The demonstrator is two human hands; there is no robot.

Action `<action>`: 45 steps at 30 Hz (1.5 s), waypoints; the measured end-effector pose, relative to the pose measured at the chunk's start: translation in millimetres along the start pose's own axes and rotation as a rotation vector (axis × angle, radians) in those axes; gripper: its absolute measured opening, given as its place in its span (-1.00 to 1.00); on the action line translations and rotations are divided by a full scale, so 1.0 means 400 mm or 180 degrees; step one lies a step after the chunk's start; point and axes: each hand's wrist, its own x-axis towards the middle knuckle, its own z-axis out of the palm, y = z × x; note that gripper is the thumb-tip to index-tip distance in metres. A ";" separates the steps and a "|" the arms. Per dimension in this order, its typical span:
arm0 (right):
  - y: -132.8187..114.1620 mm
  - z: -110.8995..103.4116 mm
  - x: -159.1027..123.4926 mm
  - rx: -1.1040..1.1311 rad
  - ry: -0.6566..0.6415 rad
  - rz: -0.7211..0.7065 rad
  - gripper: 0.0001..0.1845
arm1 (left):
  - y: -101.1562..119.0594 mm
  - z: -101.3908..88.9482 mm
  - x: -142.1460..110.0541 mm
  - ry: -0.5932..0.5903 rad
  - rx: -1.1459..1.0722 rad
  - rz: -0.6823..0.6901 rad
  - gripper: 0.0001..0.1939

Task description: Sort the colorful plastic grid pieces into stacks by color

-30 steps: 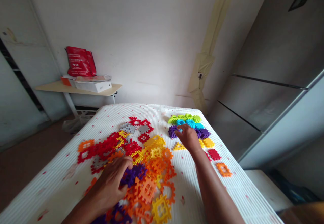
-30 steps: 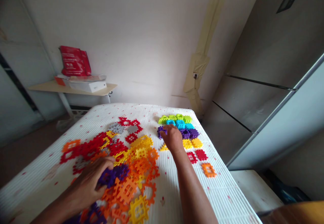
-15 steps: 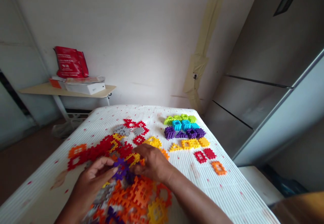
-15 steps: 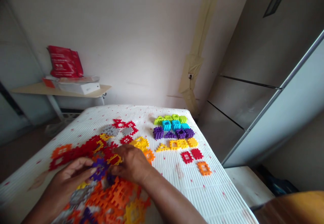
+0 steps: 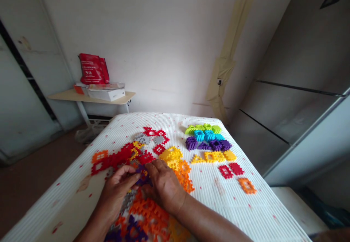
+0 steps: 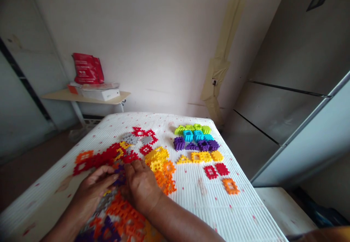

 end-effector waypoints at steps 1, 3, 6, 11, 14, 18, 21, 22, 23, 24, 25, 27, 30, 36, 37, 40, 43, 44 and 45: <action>-0.001 0.001 0.000 -0.0040 -0.0002 -0.0011 -0.53 | -0.002 -0.001 0.001 -0.0004 -0.0049 -0.0019 -0.68; 0.002 0.002 0.002 -0.0173 0.0012 -0.0076 -0.58 | -0.005 -0.002 0.003 0.0012 -0.0239 -0.0060 -0.67; 0.040 -0.012 0.015 -0.0464 0.0204 -0.0068 -0.61 | -0.008 -0.004 0.008 0.0080 -0.0564 -0.0079 -0.63; 0.206 -0.091 0.029 -0.1115 0.0819 0.1089 -0.68 | -0.003 -0.006 0.014 0.0186 -0.0667 -0.0040 -0.61; 0.307 -0.129 0.017 -0.1509 0.0973 0.1929 -0.67 | 0.002 -0.003 0.013 0.0256 -0.0605 -0.0083 -0.62; 0.367 -0.135 0.001 -0.1783 0.0913 0.2305 -0.69 | 0.001 -0.002 0.013 0.0282 -0.0549 -0.0090 -0.63; 0.368 -0.125 0.004 -0.1870 0.0877 0.2337 -0.71 | -0.004 -0.004 0.014 0.0261 -0.0536 -0.0073 -0.64; 0.366 -0.122 0.006 -0.1887 0.0867 0.2339 -0.72 | -0.004 -0.005 0.014 0.0264 -0.0540 -0.0077 -0.64; 0.364 -0.119 0.009 -0.1898 0.0851 0.2332 -0.72 | -0.004 -0.005 0.014 0.0264 -0.0547 -0.0085 -0.64; 0.363 -0.117 0.011 -0.1908 0.0836 0.2327 -0.73 | -0.004 -0.004 0.014 0.0272 -0.0557 -0.0098 -0.64; 0.364 -0.115 0.013 -0.1919 0.0823 0.2323 -0.73 | -0.003 -0.004 0.013 0.0275 -0.0568 -0.0112 -0.64; 0.366 -0.111 0.015 -0.1953 0.0808 0.2310 -0.73 | -0.002 -0.002 0.013 0.0283 -0.0571 -0.0141 -0.63; 0.372 -0.106 0.013 -0.2002 0.0776 0.2285 -0.72 | -0.002 -0.002 0.013 0.0300 -0.0562 -0.0158 -0.63; 0.373 -0.099 0.012 -0.1998 0.0774 0.2285 -0.72 | -0.005 -0.005 0.013 0.0275 -0.0543 -0.0211 -0.62; 0.371 -0.098 0.012 -0.1992 0.0771 0.2286 -0.72 | -0.005 -0.005 0.014 0.0264 -0.0539 -0.0211 -0.61; 0.366 -0.098 0.014 -0.1993 0.0737 0.2305 -0.73 | -0.011 -0.005 0.016 0.0228 -0.0508 -0.0163 -0.60; 0.363 -0.097 0.015 -0.2015 0.0692 0.2364 -0.73 | -0.021 -0.008 0.021 0.0201 -0.0421 -0.0074 -0.60; 0.362 -0.097 0.015 -0.2024 0.0679 0.2378 -0.73 | -0.025 -0.011 0.022 0.0194 -0.0348 -0.0033 -0.60; 0.362 -0.096 0.015 -0.2027 0.0666 0.2385 -0.73 | -0.028 -0.013 0.023 0.0190 -0.0228 0.0018 -0.61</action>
